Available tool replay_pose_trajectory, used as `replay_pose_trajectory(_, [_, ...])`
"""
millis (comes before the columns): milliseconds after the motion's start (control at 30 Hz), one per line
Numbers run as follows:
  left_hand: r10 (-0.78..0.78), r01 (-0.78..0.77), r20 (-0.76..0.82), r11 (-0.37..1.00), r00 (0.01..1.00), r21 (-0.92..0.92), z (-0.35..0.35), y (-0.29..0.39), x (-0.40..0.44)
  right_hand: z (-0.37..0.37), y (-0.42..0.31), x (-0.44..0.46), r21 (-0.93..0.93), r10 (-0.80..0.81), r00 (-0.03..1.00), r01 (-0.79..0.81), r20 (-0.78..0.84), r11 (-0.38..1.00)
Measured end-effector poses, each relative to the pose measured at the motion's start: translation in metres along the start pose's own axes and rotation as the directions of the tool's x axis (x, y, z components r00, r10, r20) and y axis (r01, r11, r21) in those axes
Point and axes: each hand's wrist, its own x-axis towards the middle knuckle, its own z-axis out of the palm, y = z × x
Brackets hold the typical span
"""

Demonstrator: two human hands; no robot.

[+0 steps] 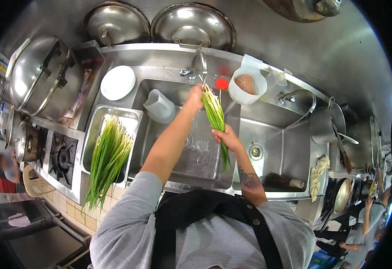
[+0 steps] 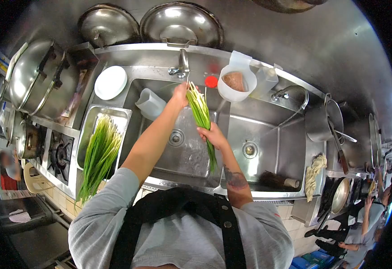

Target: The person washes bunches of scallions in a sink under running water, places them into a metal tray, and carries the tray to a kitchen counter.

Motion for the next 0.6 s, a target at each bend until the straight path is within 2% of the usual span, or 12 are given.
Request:
replay_pose_trajectory(100, [0.072,-0.062,-0.081,0.991,0.994,0.117,-0.002,0.014,0.020,-0.004,0.010,-0.012,-0.133,-0.038,0.996,0.027,-0.079,0.991])
replay_pose_trajectory(133, [0.014,-0.016,-0.079,0.999,0.997,-0.030,0.001,0.021,0.022,-0.007,0.012,-0.015,-0.162,-0.039,0.993,0.021,-0.110,0.987])
replay_pose_trajectory(233, [0.044,-0.044,-0.016,0.999,0.999,0.002,-0.029,0.036,0.031,-0.011,0.016,-0.022,-0.230,-0.058,0.984,0.018,-0.167,0.973])
replay_pose_trajectory(300, [0.197,-0.183,-0.181,0.979,0.964,0.089,-0.048,0.029,0.017,-0.015,0.011,-0.018,-0.255,-0.095,0.983,0.052,-0.158,0.965])
replay_pose_trajectory(333, [0.327,-0.212,-0.286,0.905,0.901,0.368,-0.088,0.014,0.041,-0.016,0.007,-0.013,-0.288,-0.102,0.985,0.059,-0.137,0.956])
replay_pose_trajectory(367, [0.447,-0.137,-0.381,0.775,0.809,0.617,-0.128,-0.001,0.065,-0.014,0.002,-0.008,-0.320,-0.106,0.988,0.064,-0.115,0.945])
replay_pose_trajectory(400, [0.489,0.042,-0.353,0.539,0.798,0.841,-0.167,-0.011,0.065,-0.014,-0.002,-0.004,-0.351,-0.109,0.990,0.070,-0.090,0.934])
replay_pose_trajectory(433, [0.404,0.196,-0.269,0.214,0.875,0.957,-0.203,-0.020,0.050,-0.014,-0.008,0.000,-0.350,-0.093,0.994,0.066,-0.060,0.934])
replay_pose_trajectory(467, [0.190,0.229,-0.208,-0.091,0.959,0.969,-0.235,-0.029,0.035,-0.014,-0.014,0.005,-0.350,-0.078,0.996,0.063,-0.029,0.935])
replay_pose_trajectory(500, [-0.049,0.147,-0.173,-0.340,0.984,0.929,-0.258,-0.040,0.017,-0.014,-0.020,0.009,-0.351,-0.063,0.998,0.059,0.000,0.935])
replay_pose_trajectory(533, [-0.245,0.049,-0.179,-0.458,0.953,0.888,-0.269,-0.048,-0.002,-0.014,-0.024,0.013,-0.328,-0.063,0.998,0.064,0.014,0.942])
replay_pose_trajectory(600, [-0.369,0.104,-0.313,-0.489,0.875,0.866,-0.215,-0.037,-0.060,-0.011,-0.030,0.025,-0.280,-0.064,0.997,0.074,0.044,0.957])
